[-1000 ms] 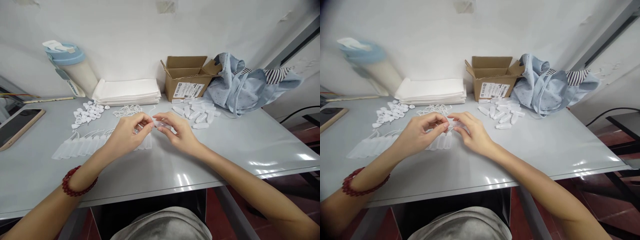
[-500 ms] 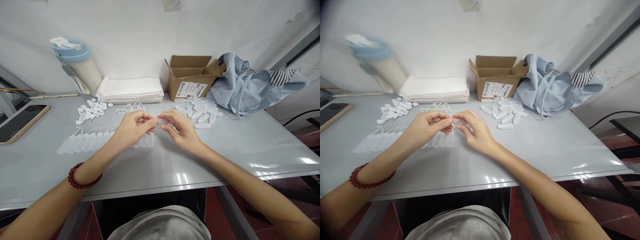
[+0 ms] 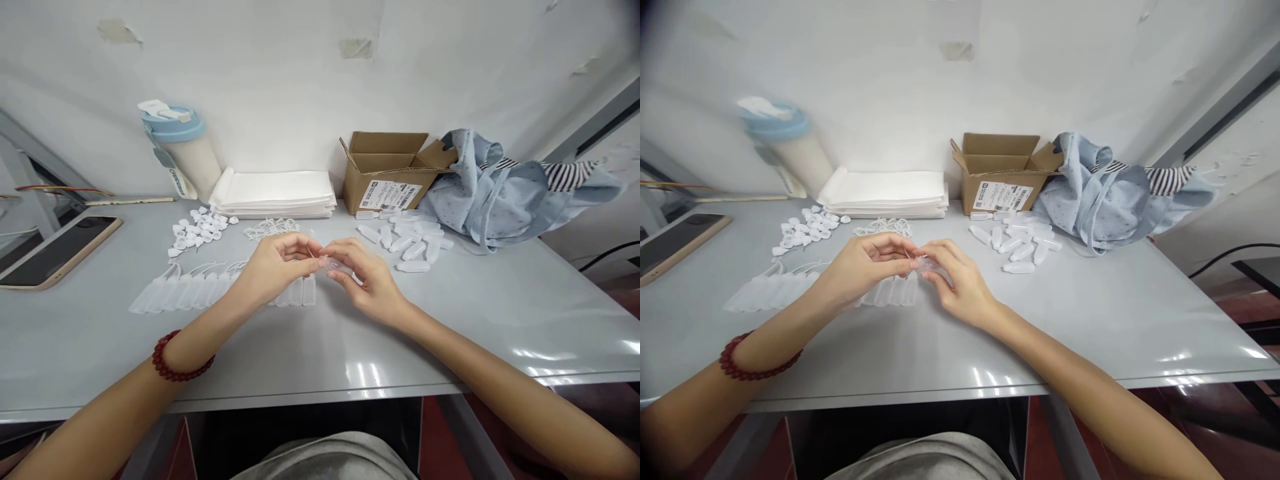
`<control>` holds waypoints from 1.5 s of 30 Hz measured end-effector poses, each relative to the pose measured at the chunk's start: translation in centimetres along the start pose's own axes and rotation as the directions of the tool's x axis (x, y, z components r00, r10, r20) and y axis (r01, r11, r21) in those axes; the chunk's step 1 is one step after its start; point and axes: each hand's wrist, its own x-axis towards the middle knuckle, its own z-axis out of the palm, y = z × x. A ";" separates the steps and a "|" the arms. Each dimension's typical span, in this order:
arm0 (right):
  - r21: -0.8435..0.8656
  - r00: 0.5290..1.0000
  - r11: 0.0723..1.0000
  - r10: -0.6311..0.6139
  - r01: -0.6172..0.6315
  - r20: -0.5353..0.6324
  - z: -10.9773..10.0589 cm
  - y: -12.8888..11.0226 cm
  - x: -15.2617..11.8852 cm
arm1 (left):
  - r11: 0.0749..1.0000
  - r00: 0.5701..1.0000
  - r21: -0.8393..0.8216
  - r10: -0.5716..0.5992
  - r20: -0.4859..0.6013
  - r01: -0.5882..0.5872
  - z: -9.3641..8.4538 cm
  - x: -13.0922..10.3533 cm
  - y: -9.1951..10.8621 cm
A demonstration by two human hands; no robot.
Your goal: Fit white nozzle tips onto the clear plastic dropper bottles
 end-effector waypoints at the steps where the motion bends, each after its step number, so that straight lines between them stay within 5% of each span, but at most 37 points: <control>1: -0.010 1.000 1.000 -0.008 0.008 0.004 0.0 0.0 0.0 | 1.000 1.000 -0.006 -0.003 0.008 0.003 0.0 0.0 0.0; 8: -0.047 1.000 0.999 0.009 -0.010 -0.006 0.2 -0.4 -0.1 | 0.999 1.000 0.030 0.026 0.018 -0.026 0.0 0.0 -0.2; 11: -0.009 0.995 0.997 0.078 -0.078 -0.063 0.3 -0.4 0.0 | 0.974 0.990 0.195 0.126 -0.064 -0.112 0.1 -0.2 -0.4; 13: 0.045 0.979 0.987 0.162 -0.157 -0.123 0.3 -0.4 0.0 | 0.888 0.948 0.399 0.297 -0.119 -0.228 0.3 -0.3 -0.8; 16: 0.173 0.931 0.942 0.318 -0.289 -0.179 0.3 -0.3 0.0 | 0.658 0.809 0.629 0.583 -0.077 -0.414 0.8 -0.5 -1.3; 18: 0.265 0.894 0.894 0.413 -0.361 -0.172 0.3 -0.4 0.1 | 0.559 0.744 0.673 0.668 -0.020 -0.484 1.1 -0.5 -1.5; 20: 0.361 0.865 0.838 0.482 -0.409 -0.140 0.3 -0.5 0.2 | 0.516 0.728 0.684 0.685 0.033 -0.516 1.4 -0.6 -1.6; 27: 0.573 0.806 0.673 0.591 -0.468 -0.036 0.3 -0.9 0.4 | 0.408 0.747 0.754 0.645 0.160 -0.514 1.9 -0.8 -1.9; 31: 0.636 0.776 0.587 0.630 -0.501 0.029 0.4 -1.0 0.5 | 0.315 0.717 0.778 0.656 0.236 -0.544 1.9 -1.0 -1.6; 37: 0.618 0.753 0.576 0.656 -0.536 0.041 0.3 -1.0 0.5 | 0.267 0.696 0.751 0.637 0.332 -0.604 1.8 -0.8 -1.2; 40: 0.532 0.750 0.614 0.658 -0.584 0.065 0.0 -0.8 0.5 | 0.308 0.743 0.761 0.590 0.318 -0.570 1.3 -0.7 -1.2; 45: 0.215 0.813 0.785 0.569 -0.581 0.121 -0.4 -0.4 0.6 | 0.501 0.869 0.728 0.411 0.275 -0.468 -0.2 -0.5 -1.3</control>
